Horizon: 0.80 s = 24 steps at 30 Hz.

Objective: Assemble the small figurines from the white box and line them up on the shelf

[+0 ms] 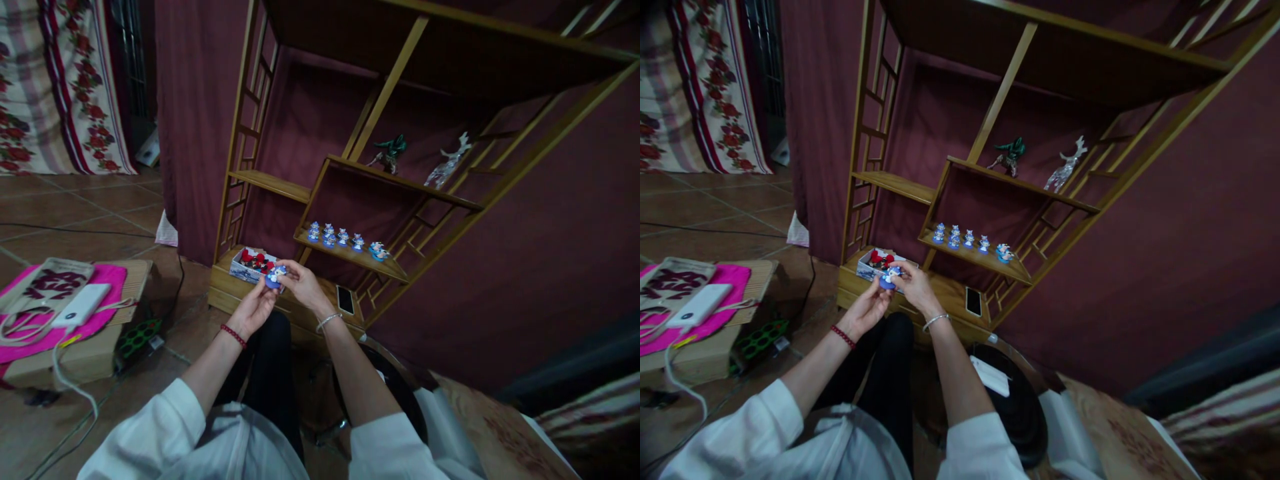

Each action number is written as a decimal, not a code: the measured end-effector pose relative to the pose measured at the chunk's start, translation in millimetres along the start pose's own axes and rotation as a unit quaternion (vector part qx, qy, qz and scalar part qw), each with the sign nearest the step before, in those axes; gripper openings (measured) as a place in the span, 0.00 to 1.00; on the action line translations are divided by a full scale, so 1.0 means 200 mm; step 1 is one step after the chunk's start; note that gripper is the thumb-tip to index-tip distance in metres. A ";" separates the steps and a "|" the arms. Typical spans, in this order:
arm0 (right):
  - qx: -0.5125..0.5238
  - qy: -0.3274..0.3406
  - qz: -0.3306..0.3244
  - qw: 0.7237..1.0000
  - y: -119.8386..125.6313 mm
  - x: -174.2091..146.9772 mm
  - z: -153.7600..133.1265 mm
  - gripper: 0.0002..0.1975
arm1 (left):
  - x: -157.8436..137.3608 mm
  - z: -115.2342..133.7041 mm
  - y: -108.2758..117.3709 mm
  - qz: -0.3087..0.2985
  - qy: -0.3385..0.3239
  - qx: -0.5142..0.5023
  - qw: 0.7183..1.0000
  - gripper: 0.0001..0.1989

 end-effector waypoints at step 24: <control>-0.009 0.004 -0.048 0.999 0.01 0.02 0.04 0.15 | 0.00 -0.02 0.00 -0.022 0.032 -0.035 0.999 0.15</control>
Point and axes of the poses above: each hand's wrist, its own x-axis towards the middle knuckle, its own y-axis out of the back of the hand, z = x × y, the point moved 6 cm from there along x, towards the middle knuckle, and after that the axes turned 2 degrees about y, right-handed, at the moved point
